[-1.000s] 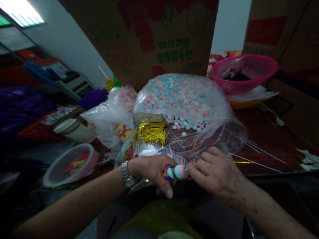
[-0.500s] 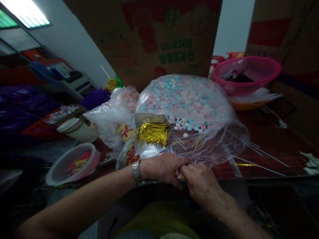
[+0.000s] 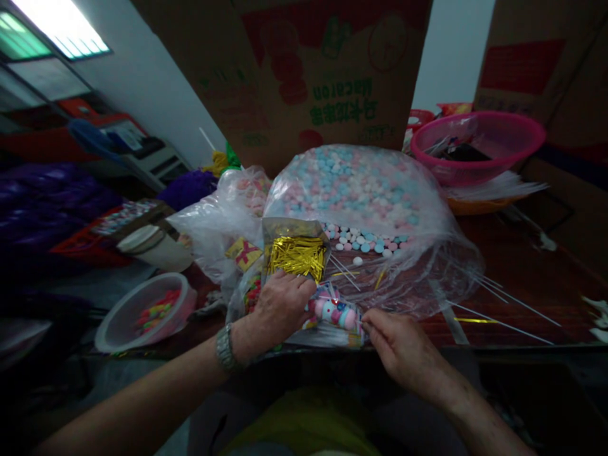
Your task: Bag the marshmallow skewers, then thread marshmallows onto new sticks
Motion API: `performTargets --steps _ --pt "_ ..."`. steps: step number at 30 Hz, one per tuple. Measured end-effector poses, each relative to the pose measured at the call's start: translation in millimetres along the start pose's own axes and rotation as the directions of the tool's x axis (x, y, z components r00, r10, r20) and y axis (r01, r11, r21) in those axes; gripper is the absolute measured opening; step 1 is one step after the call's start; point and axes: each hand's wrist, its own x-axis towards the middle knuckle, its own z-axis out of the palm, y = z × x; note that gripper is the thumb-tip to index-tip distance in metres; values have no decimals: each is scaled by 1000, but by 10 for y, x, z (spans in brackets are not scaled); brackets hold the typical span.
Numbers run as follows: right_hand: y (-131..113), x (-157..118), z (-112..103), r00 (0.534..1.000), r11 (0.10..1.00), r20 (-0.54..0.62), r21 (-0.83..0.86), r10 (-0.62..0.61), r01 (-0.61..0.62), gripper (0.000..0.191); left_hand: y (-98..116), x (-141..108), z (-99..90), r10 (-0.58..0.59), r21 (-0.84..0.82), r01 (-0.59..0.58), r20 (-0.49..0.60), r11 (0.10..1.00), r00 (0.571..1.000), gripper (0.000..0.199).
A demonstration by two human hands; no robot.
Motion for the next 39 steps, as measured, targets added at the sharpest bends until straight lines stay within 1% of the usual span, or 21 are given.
performTargets --steps 2,4,7,9,11,16,20,22,24,26,28,29,30,31,32,33,34,35,37,38,39 --pt "2 7 11 997 996 -55 -63 -60 57 24 16 -12 25 17 -48 -17 -2 999 1000 14" --pt "19 16 -26 968 943 -141 -290 -209 161 24 -2 -14 18 46 -142 -37 58 989 997 20" --pt "33 42 -128 875 734 -143 -616 -463 287 18 -44 4 -45 119 -402 -26 209 915 971 38" --pt "14 75 -156 821 646 -93 -669 -563 367 16 -40 35 -92 176 -540 0 274 841 946 48" --pt "-25 121 -128 799 635 -58 -642 -599 429 17 -3 79 -111 211 -592 -3 283 806 935 50" --pt "-52 217 -34 887 791 -72 -490 -455 366 16 61 150 -49 207 -658 27 275 752 939 44" --pt "23 193 -132 923 829 -62 -465 -380 311 14 -19 107 -34 254 -743 53 293 667 922 48" --pt "43 156 -187 936 846 -39 -442 -349 297 14 -55 81 -45 246 -686 52 330 726 911 46" --pt "45 114 -208 952 880 0 -382 -305 282 15 -71 66 -61 171 -513 29 338 858 925 35" --pt "44 73 -183 972 934 26 -273 -234 232 18 -83 52 -85 109 -309 -28 247 951 963 20" --pt "55 37 -103 992 990 27 -69 -120 121 22 -110 25 -111 73 -188 -61 61 980 995 17" --pt "67 23 -44 999 997 10 68 -46 46 23 -130 4 -116 26 -183 -38 -68 982 997 25" --pt "81 14 26 999 975 -11 221 34 -30 25 -150 -22 -112 -58 -229 8 -214 973 975 38" --pt "94 11 102 993 922 -29 377 111 -92 27 -166 -49 -95 -184 -335 61 -350 940 918 53" --pt "101 14 182 983 845 -34 518 180 -136 28 -172 -74 -65 -344 -496 93 -443 863 828 66" --pt "100 23 261 972 760 -28 629 233 -164 29 -161 -93 -23 -515 -689 82 -451 720 729 74" --pt "87 38 336 964 683 -13 708 266 -179 30 -130 -104 24 -660 -865 30 -360 502 660 77" --pt "62 58 405 961 623 15 759 275 -190 31 -81 -103 69 -741 -976 -41 -191 215 644 75" --pt "-16 104 520 965 567 72 797 251 -207 32 53 -66 126 -632 -925 -90 179 -369 754 66" --pt "-59 125 567 970 582 86 786 229 -207 33 119 -32 130 -541 -831 -86 275 -549 795 62" --pt "-98 142 606 976 629 74 754 207 -191 32 171 9 116 -490 -747 -92 332 -658 806 53"
